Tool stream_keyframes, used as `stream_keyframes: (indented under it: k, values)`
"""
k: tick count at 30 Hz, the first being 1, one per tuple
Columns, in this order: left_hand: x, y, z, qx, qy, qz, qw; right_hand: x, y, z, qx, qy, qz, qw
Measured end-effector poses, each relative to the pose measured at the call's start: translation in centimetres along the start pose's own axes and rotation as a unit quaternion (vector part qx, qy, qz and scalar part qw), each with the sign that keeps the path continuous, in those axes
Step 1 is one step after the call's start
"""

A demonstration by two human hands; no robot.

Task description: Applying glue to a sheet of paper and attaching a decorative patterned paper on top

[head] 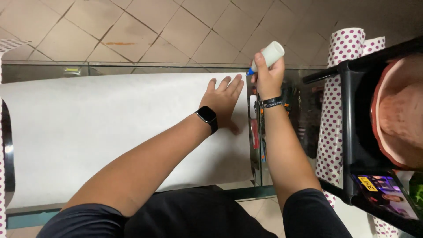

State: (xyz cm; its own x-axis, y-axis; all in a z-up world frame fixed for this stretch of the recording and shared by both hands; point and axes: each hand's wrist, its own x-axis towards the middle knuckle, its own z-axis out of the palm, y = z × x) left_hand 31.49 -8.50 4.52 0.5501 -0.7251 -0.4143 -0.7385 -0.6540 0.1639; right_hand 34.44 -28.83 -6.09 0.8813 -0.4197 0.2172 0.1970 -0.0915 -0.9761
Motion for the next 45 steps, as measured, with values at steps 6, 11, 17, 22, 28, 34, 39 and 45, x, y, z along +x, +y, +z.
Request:
stream_keyframes:
  k: [6,11,17,22,28,34,39,45]
  values:
    - [2.5,0.0,3.4,0.023,0.061,-0.002,0.998,0.0,-1.2,0.9,-0.029,-0.001,0.016,0.999]
    - [3.6,0.0,5.1,0.052,0.116,-0.005,0.992,-0.5,-2.9,1.8,-0.065,-0.006,0.044,0.997]
    - [2.7,0.0,3.5,0.028,0.100,0.001,0.995,-0.5,-0.7,0.7,-0.132,0.015,0.023,0.991]
    - [0.4,0.1,0.1,0.012,-0.003,0.005,1.000,-0.7,2.1,-1.2,-0.141,-0.023,-0.049,0.989]
    - [0.7,0.2,0.7,0.024,0.001,0.000,1.000,-3.3,-1.2,-0.3,-0.141,-0.024,-0.035,0.989]
    - [0.4,0.5,0.2,0.017,-0.003,-0.009,1.000,-4.7,0.6,-2.3,-0.157,-0.040,-0.053,0.985]
    - [1.6,0.5,1.7,0.023,0.006,-0.009,1.000,-7.6,-2.4,-1.8,-0.159,-0.037,-0.042,0.986]
    - [0.5,0.9,0.3,0.024,0.007,-0.012,1.000,-10.7,-3.8,-2.8,-0.154,-0.034,-0.016,0.987]
